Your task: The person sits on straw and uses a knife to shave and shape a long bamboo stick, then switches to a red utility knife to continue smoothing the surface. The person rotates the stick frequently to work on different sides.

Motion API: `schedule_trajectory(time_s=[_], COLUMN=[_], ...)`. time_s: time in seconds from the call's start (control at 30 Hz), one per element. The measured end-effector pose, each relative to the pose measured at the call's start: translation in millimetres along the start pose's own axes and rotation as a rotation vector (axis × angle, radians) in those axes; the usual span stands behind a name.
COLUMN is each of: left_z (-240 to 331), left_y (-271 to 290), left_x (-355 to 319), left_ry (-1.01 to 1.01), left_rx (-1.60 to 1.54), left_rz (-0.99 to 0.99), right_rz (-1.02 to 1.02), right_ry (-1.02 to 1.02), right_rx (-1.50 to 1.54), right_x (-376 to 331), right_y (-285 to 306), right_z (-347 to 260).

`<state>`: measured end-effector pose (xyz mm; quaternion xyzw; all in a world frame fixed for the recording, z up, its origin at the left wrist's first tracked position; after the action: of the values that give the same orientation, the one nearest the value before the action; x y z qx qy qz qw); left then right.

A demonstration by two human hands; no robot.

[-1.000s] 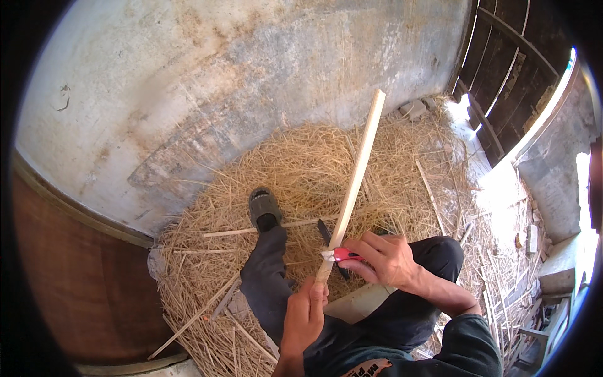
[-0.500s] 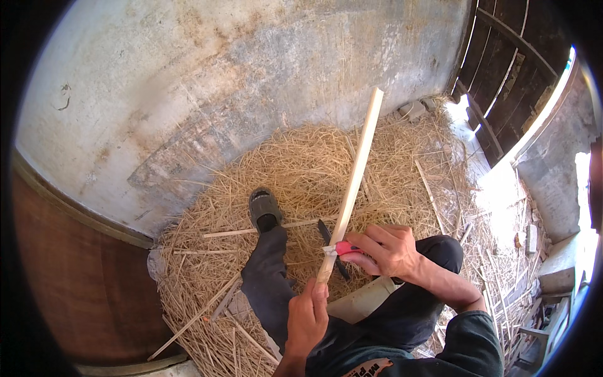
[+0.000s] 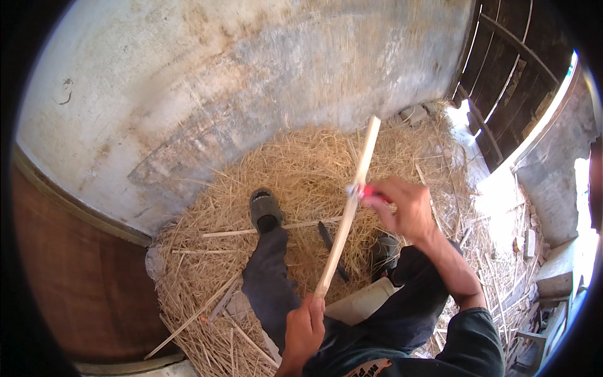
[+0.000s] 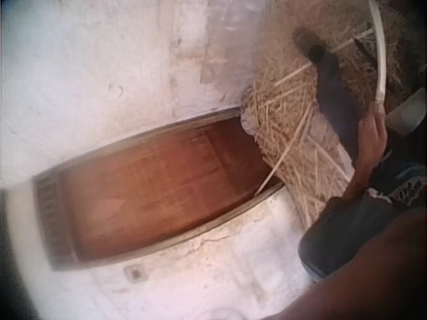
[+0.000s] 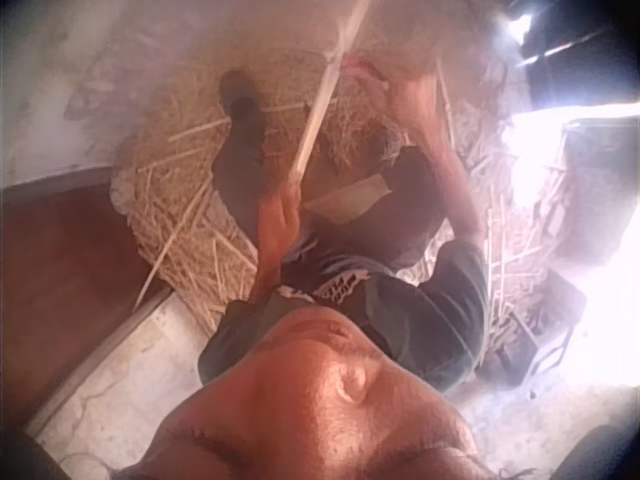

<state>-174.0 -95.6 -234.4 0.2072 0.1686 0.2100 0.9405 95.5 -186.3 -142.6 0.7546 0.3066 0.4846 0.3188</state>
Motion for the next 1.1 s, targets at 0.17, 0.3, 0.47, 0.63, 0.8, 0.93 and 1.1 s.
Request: schedule_trajectory(time_s=[0.17,0.3,0.47,0.63,0.8,0.93,1.1], left_z=[-16,-75,-88,-45,-25,-28,-6], left_y=[-2,-25,-5,-6,-24,-39,-38], left_x=[-13,-53,-41,-12,8,21,37], left_ry=[0.025,-0.038,0.211,0.334,0.276,0.181,-0.078], left_rx=[-0.026,0.188,-0.562,-0.696,-0.698,-0.684,-0.432], left_rz=[-0.044,-0.109,-0.091,-0.299,-0.42,-0.429,-0.198], right_rz=[0.106,0.221,-0.045,-0.247,-0.319,-0.195,-0.153], right_ry=[-0.096,-0.529,-0.61,-0.53,-0.456,-0.516,-0.561], right_rx=[-0.112,-0.122,0.076,0.604,1.291,1.294,1.194], right_x=[20,39,7,-3,5,-9,-16], right_y=[8,70,38,-20,-21,-26,-31], right_z=[52,229,251,150,44,48,58])
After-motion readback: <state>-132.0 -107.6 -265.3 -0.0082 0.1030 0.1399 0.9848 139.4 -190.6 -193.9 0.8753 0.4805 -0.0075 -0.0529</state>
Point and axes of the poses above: each hand's wrist, its own x-axis towards the middle knuckle, its own y-axis out of the back of the hand, z = x × y, the point moved 8 cm from there along x, towards the middle knuckle, and after that the axes turned 11 degrees about -z, right-handed, at the moved point
